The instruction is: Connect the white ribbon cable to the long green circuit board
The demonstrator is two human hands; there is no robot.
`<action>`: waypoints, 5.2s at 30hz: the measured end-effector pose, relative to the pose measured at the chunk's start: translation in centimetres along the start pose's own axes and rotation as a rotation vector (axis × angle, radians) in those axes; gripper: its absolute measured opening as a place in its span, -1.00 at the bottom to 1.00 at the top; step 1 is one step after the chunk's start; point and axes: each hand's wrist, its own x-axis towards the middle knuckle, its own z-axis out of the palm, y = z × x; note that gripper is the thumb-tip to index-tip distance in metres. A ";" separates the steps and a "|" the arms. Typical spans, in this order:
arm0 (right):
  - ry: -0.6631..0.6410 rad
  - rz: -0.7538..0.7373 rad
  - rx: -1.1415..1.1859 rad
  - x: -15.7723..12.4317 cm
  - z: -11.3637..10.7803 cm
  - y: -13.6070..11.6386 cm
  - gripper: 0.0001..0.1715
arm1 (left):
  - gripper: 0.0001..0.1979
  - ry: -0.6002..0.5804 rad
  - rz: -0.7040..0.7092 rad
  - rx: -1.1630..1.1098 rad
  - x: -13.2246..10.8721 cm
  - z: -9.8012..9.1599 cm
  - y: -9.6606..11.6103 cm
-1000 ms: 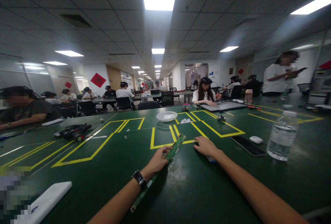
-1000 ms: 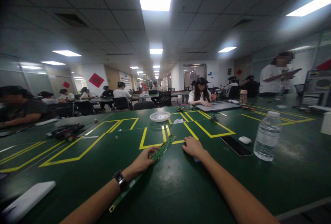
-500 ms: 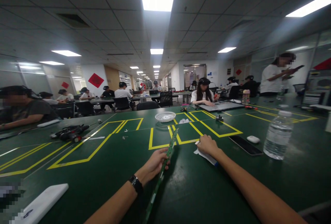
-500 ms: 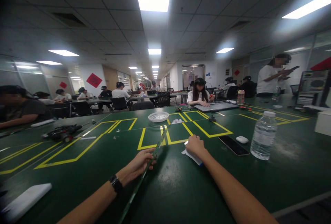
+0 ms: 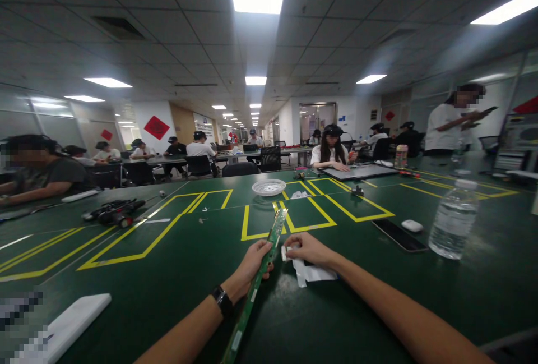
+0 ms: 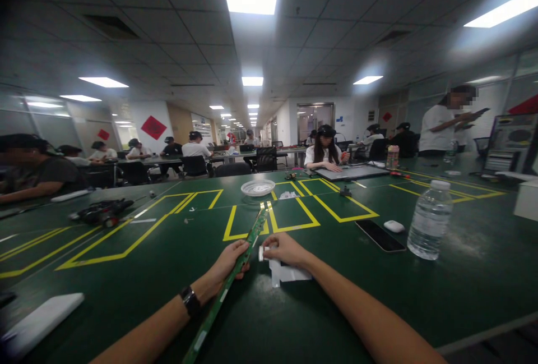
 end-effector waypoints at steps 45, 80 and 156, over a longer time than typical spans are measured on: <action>-0.090 0.035 0.368 -0.8 1.5 -1.0 -0.66 | -0.62 -0.064 0.135 0.002 -0.6 0.2 -0.4; -0.083 0.062 0.371 -0.8 1.7 -0.9 -0.65 | -0.60 -0.069 0.191 0.075 -0.9 0.4 -0.6; 0.308 0.190 -1.118 0.4 -8.5 7.1 -0.52 | -0.71 0.066 0.572 0.956 -0.2 -3.6 -0.1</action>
